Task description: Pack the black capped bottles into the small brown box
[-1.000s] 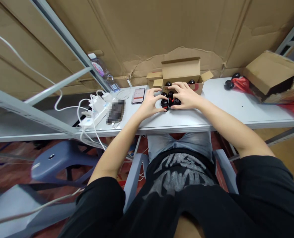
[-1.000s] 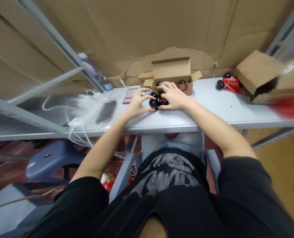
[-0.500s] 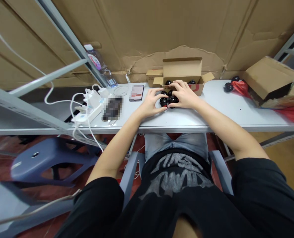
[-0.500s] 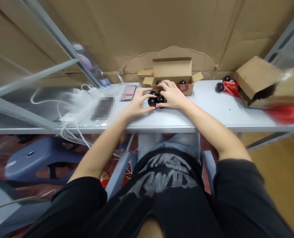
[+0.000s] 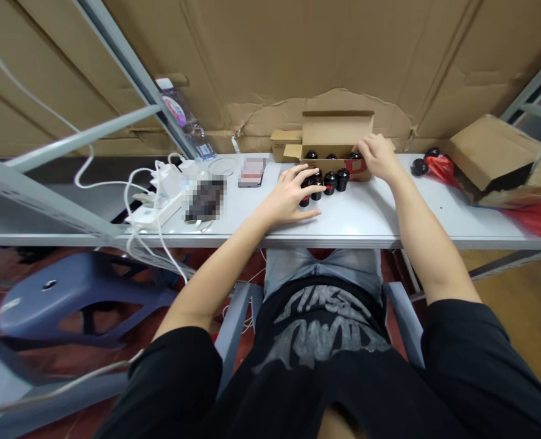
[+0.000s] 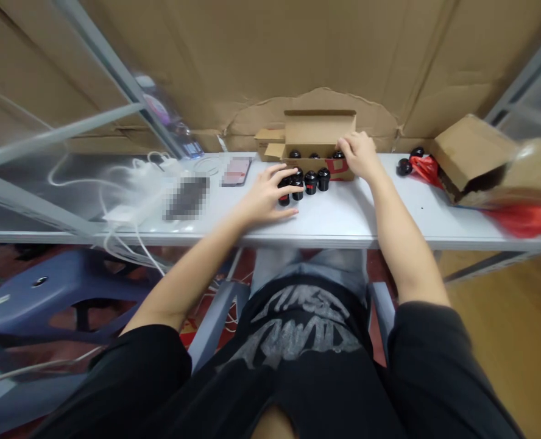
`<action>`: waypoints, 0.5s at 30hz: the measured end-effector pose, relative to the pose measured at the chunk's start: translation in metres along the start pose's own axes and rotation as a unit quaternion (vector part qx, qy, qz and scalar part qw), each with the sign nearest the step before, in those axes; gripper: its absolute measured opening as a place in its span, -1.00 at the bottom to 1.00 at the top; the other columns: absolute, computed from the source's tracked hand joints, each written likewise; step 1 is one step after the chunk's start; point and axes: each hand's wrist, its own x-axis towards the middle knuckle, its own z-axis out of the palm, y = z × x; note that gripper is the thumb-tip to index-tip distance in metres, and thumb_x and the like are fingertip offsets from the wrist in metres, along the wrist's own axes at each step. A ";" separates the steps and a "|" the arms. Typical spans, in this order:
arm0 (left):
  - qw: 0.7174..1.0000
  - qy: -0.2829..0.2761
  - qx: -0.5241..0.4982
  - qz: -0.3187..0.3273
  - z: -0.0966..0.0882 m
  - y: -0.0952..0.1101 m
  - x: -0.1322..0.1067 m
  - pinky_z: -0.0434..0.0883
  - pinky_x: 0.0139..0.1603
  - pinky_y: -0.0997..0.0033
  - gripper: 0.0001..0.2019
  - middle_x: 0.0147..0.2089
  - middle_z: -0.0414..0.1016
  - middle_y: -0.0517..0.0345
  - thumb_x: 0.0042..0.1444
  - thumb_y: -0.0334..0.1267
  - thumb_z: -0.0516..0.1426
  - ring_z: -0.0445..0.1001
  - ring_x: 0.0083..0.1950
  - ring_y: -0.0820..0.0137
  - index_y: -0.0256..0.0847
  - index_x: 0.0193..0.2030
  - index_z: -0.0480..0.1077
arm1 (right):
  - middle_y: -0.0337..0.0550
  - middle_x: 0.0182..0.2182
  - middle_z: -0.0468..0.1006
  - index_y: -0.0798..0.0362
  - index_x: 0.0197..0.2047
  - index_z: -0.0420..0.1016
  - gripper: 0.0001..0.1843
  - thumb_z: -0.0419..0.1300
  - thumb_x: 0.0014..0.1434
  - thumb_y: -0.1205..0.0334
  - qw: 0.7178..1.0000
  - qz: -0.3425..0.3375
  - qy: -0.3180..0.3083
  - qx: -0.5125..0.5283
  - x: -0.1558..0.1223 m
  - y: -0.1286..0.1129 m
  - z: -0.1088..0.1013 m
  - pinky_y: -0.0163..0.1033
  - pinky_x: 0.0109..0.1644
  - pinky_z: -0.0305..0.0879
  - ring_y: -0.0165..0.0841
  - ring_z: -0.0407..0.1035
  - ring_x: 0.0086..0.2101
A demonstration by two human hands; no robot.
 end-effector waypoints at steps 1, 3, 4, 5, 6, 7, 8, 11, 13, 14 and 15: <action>1.000 0.003 -0.002 0.004 0.000 -0.002 0.000 0.18 0.89 -0.76 -0.37 0.85 0.38 -0.08 0.34 0.05 0.57 0.20 0.89 -0.37 0.21 0.52 0.69 | 0.28 0.04 0.80 -0.07 0.02 0.83 0.20 -0.39 0.58 -0.78 0.999 -0.015 -0.029 -0.005 -0.001 -0.001 0.005 0.57 0.55 0.45 0.32 0.65 0.20; 1.000 0.022 -0.005 0.005 -0.004 -0.009 0.004 0.19 0.90 -0.69 -0.35 0.84 0.39 -0.09 0.36 0.11 0.55 0.23 0.87 -0.32 0.20 0.54 0.67 | 0.32 0.11 0.79 -0.02 0.15 0.84 0.21 -0.44 0.63 -0.67 0.997 -0.039 -0.068 -0.013 -0.002 -0.009 0.018 0.51 0.57 0.45 0.31 0.63 0.25; 0.999 0.036 -0.006 -0.002 -0.007 -0.015 0.009 0.21 0.89 -0.66 -0.39 0.82 0.41 -0.10 0.40 0.13 0.51 0.26 0.84 -0.30 0.18 0.54 0.67 | 0.34 0.17 0.77 0.01 0.23 0.84 0.20 -0.44 0.66 -0.63 0.996 -0.044 -0.078 -0.017 -0.002 -0.014 0.023 0.49 0.57 0.45 0.31 0.61 0.28; 0.999 0.048 -0.005 -0.014 -0.011 -0.021 0.017 0.24 0.88 -0.63 -0.45 0.79 0.46 -0.12 0.46 0.14 0.45 0.31 0.81 -0.29 0.14 0.51 0.69 | 0.34 0.22 0.75 0.02 0.30 0.83 0.17 -0.41 0.68 -0.59 0.995 -0.046 -0.083 -0.020 -0.003 -0.018 0.028 0.49 0.58 0.45 0.31 0.59 0.30; 0.998 0.058 -0.005 -0.031 -0.015 -0.028 0.027 0.27 0.85 -0.61 -0.52 0.72 0.53 -0.14 0.52 0.12 0.38 0.38 0.75 -0.27 0.10 0.47 0.71 | 0.34 0.28 0.74 0.02 0.36 0.82 0.13 -0.38 0.71 -0.55 0.994 -0.049 -0.090 -0.022 -0.003 -0.022 0.032 0.50 0.59 0.44 0.31 0.57 0.33; 0.997 0.063 -0.005 -0.052 -0.019 -0.036 0.040 0.33 0.81 -0.57 -0.58 0.64 0.61 -0.16 0.57 0.09 0.32 0.45 0.69 -0.25 0.06 0.42 0.74 | 0.32 0.32 0.73 0.01 0.40 0.82 0.08 -0.34 0.72 -0.52 0.994 -0.051 -0.098 -0.023 -0.003 -0.024 0.035 0.52 0.60 0.42 0.32 0.55 0.35; 0.996 0.058 -0.005 -0.074 -0.023 -0.044 0.055 0.37 0.77 -0.51 -0.61 0.52 0.69 -0.16 0.59 0.04 0.27 0.53 0.62 -0.21 0.03 0.38 0.75 | 0.29 0.35 0.73 -0.01 0.41 0.83 0.05 -0.30 0.73 -0.50 0.992 -0.055 -0.108 -0.023 -0.003 -0.024 0.037 0.54 0.61 0.40 0.33 0.53 0.37; 0.993 0.014 -0.012 -0.114 -0.028 -0.065 0.106 0.51 0.66 -0.28 -0.63 0.29 0.81 -0.13 0.51 -0.13 0.27 0.71 0.40 -0.08 -0.05 0.33 0.77 | 0.24 0.33 0.77 -0.03 0.33 0.89 0.02 -0.23 0.72 -0.52 0.989 -0.062 -0.131 -0.022 -0.001 -0.022 0.041 0.57 0.61 0.38 0.35 0.51 0.37; 0.990 -0.022 -0.001 -0.141 -0.027 -0.075 0.138 0.56 0.59 -0.21 -0.66 0.19 0.86 -0.13 0.41 -0.21 0.32 0.76 0.25 -0.04 -0.09 0.25 0.80 | 0.22 0.25 0.81 -0.04 0.27 0.91 0.04 -0.25 0.72 -0.55 0.990 -0.059 -0.125 -0.020 0.003 -0.020 0.044 0.56 0.61 0.38 0.31 0.55 0.32; 0.988 -0.036 0.009 -0.153 -0.025 -0.080 0.151 0.58 0.56 -0.19 -0.67 0.15 0.88 -0.11 0.36 -0.24 0.35 0.77 0.20 -0.03 -0.09 0.21 0.81 | 0.22 0.20 0.83 -0.04 0.25 0.91 0.05 -0.26 0.73 -0.56 0.991 -0.056 -0.122 -0.022 0.005 -0.020 0.045 0.55 0.60 0.39 0.28 0.57 0.29; 0.985 -0.053 0.020 -0.163 -0.023 -0.085 0.163 0.61 0.51 -0.17 -0.69 0.10 0.89 -0.09 0.31 -0.26 0.39 0.78 0.15 -0.02 -0.08 0.15 0.82 | 0.22 0.17 0.83 -0.04 0.23 0.91 0.06 -0.26 0.73 -0.56 0.991 -0.047 -0.123 -0.028 0.006 -0.022 0.046 0.55 0.58 0.41 0.27 0.60 0.27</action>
